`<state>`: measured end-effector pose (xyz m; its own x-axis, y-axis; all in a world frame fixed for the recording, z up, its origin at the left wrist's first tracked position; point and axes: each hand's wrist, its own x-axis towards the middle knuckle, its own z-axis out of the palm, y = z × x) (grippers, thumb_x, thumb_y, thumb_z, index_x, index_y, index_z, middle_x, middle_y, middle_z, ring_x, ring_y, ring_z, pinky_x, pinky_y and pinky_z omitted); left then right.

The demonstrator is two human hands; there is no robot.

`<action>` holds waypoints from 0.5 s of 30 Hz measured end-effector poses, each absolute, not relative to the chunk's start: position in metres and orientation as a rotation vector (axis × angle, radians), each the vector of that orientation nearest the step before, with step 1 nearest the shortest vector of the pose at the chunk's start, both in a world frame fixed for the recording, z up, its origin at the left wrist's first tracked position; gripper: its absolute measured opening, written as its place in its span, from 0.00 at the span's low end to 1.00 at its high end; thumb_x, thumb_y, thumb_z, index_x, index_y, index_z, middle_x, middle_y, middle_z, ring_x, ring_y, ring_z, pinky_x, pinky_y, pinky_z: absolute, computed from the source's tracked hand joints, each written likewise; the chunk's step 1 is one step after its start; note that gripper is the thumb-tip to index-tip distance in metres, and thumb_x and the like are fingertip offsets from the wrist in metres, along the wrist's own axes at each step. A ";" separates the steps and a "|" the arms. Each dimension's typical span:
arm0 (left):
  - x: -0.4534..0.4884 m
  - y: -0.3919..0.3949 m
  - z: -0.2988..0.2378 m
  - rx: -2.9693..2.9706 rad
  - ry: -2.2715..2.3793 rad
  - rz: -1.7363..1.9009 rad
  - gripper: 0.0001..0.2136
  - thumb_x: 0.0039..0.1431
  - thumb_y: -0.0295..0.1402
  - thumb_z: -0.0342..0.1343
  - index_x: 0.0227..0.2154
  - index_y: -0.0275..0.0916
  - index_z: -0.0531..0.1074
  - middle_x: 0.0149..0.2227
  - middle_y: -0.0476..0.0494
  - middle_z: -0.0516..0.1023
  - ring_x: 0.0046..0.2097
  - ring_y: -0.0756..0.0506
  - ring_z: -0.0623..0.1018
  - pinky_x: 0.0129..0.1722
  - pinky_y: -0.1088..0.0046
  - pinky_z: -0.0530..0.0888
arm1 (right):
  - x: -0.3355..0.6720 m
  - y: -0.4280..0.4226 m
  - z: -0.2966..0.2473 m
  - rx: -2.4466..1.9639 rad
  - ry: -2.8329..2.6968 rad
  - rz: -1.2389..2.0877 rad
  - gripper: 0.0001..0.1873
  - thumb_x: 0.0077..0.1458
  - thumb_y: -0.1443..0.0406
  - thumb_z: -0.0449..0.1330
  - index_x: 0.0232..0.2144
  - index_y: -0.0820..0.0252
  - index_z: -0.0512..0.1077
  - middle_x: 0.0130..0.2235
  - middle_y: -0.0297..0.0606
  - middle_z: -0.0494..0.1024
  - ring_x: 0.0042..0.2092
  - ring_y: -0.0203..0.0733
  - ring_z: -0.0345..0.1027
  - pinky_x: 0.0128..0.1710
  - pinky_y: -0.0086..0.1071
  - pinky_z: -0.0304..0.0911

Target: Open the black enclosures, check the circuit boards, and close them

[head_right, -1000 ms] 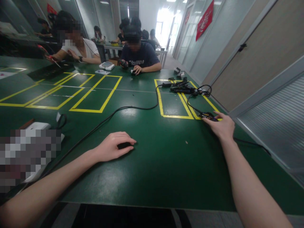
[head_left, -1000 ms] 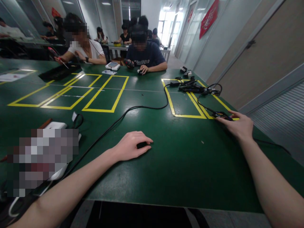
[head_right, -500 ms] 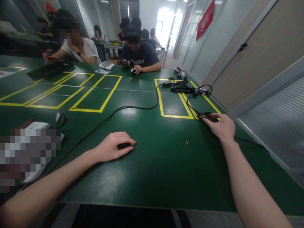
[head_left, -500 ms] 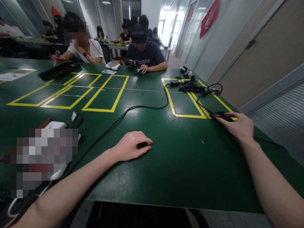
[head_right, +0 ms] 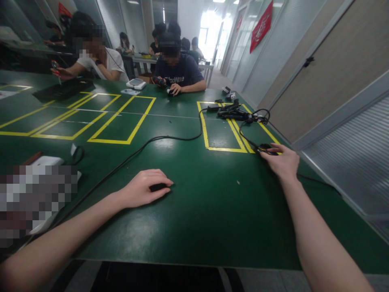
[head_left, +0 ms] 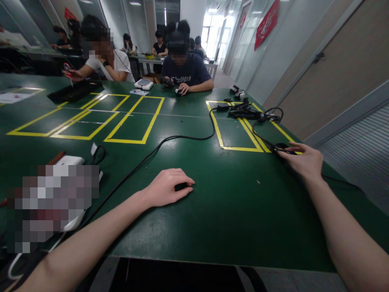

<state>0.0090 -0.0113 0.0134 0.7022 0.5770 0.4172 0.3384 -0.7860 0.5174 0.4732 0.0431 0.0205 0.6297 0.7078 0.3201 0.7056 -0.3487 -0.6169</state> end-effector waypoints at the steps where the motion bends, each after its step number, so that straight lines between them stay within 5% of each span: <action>1: 0.009 -0.011 0.013 2.509 0.705 0.809 0.08 0.69 0.32 0.57 0.43 0.38 0.80 0.40 0.42 0.85 0.42 0.45 0.83 0.47 0.66 0.79 | 0.473 0.043 0.021 -2.100 -1.097 0.020 0.27 0.41 0.63 0.70 0.47 0.63 0.81 0.39 0.42 0.85 0.46 0.54 0.79 0.51 0.42 0.70; 5: 0.009 -0.011 0.011 2.513 0.707 0.804 0.07 0.69 0.32 0.58 0.43 0.38 0.80 0.40 0.43 0.85 0.42 0.45 0.83 0.47 0.67 0.79 | 0.469 0.041 0.025 -2.107 -1.153 0.026 0.29 0.43 0.62 0.70 0.50 0.63 0.78 0.43 0.43 0.84 0.47 0.53 0.78 0.50 0.41 0.70; 9: 0.009 -0.010 0.011 2.520 0.699 0.811 0.08 0.69 0.33 0.58 0.43 0.37 0.80 0.40 0.42 0.85 0.42 0.45 0.83 0.46 0.67 0.79 | 0.461 0.040 0.033 -2.300 -1.267 -0.077 0.21 0.47 0.60 0.68 0.43 0.65 0.79 0.46 0.49 0.82 0.50 0.55 0.74 0.44 0.39 0.68; 15: 0.009 -0.011 0.013 2.515 0.701 0.801 0.08 0.69 0.33 0.57 0.43 0.38 0.80 0.40 0.43 0.85 0.42 0.45 0.83 0.46 0.67 0.79 | 0.458 0.042 0.034 -2.444 -1.312 0.029 0.18 0.52 0.58 0.64 0.44 0.59 0.82 0.41 0.44 0.82 0.38 0.49 0.72 0.32 0.36 0.59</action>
<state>0.0091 -0.0114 0.0130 0.7086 0.5702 0.4156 0.3362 -0.7907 0.5116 0.4580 0.0422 0.0343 0.5672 0.8094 0.1522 0.8019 -0.5006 -0.3262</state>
